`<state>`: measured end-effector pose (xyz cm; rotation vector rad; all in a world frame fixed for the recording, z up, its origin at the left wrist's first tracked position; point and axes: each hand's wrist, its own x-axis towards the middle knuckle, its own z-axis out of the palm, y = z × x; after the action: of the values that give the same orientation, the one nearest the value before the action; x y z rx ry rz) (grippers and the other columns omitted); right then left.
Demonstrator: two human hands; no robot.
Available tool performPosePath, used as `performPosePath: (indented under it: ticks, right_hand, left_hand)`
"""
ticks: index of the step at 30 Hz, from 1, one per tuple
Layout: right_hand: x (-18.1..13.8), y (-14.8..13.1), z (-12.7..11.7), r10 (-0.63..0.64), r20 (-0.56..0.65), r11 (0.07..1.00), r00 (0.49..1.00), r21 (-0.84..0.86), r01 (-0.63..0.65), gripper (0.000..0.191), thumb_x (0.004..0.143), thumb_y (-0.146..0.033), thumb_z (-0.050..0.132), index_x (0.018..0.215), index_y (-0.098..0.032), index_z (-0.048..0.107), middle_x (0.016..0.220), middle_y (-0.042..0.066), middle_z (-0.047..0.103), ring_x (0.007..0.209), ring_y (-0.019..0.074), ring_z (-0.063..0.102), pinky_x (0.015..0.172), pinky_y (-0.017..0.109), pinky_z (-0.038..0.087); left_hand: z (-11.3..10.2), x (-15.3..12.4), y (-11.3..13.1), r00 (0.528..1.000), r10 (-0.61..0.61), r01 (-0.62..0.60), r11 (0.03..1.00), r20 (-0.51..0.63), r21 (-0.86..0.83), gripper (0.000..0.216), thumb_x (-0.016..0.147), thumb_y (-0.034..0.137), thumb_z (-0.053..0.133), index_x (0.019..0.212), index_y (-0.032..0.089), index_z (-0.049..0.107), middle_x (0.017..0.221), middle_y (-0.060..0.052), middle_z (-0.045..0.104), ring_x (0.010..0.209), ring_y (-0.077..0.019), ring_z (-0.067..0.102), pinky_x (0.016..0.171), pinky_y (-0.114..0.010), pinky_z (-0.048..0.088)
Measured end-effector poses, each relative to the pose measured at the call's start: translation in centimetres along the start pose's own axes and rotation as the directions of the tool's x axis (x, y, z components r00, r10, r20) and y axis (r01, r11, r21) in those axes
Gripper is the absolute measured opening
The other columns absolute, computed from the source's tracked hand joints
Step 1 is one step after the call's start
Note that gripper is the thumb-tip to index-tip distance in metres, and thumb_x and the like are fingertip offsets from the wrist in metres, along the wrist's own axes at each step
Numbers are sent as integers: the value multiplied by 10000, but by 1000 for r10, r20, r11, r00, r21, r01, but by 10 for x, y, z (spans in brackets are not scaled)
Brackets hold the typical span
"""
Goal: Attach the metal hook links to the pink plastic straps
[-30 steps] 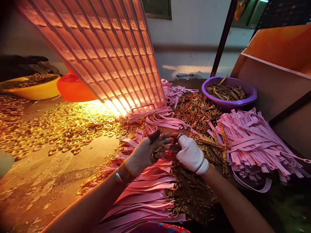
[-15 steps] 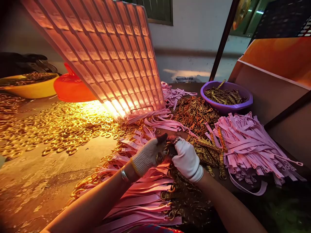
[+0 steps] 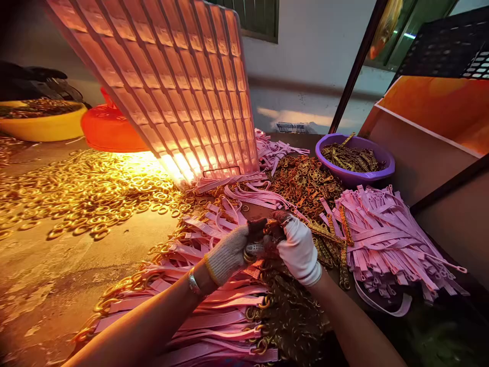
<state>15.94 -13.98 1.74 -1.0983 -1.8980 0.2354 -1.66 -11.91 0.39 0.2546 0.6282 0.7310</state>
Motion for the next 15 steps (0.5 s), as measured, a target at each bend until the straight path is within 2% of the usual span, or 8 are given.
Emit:
performPosePath:
  ticks: [2,3,8,11,13,15]
  right_hand:
    - [1,-3,-1,-56,64,990,996,133,47,430,758,-125,612,1148,-256,737,1091,62,781,984,242,726,981,391,585]
    - [1,-3,-1,-46,83,978,996,209,28,406,774,-135,629,1144,-262,739,1077,52,784,963,230,729,962,377,593]
    - [3,8,2,193,112,834,975,505,-223,449,765,-138,580,1183,-228,718,1059,37,779,944,202,725,936,360,602]
    - [3,11,6,221,233,789,947,528,-314,439,751,-146,603,1165,-226,726,1034,30,779,915,206,722,903,360,609]
    - [4,6,7,201,252,830,947,470,-301,420,768,-148,638,1169,-236,727,1060,32,777,927,213,719,913,367,601]
    - [5,-2,4,143,256,896,956,378,-234,433,775,-127,645,1182,-251,726,1126,39,768,994,224,710,965,379,578]
  left_hand:
    - [2,-1,-1,999,50,-50,999,2,9,227,872,64,588,1063,63,711,624,-48,640,352,-43,459,330,-105,346]
    - [4,-3,-2,996,89,-89,996,1,24,263,839,35,602,1070,77,722,638,-38,642,358,-37,457,335,-102,342]
    - [15,-22,-1,962,266,-254,955,-66,150,293,737,30,705,1013,106,770,756,-56,704,414,-32,483,333,-110,287]
    - [19,-31,0,954,298,-278,911,-22,304,347,721,106,792,1068,107,773,693,-29,684,394,-16,412,341,-120,254]
    - [20,-34,0,948,316,-298,853,31,428,453,729,179,819,1171,112,748,685,-22,686,382,-16,374,347,-137,258]
    - [20,-34,-1,935,349,-324,782,56,533,534,750,206,796,1270,123,707,748,-39,719,395,-24,382,358,-148,273]
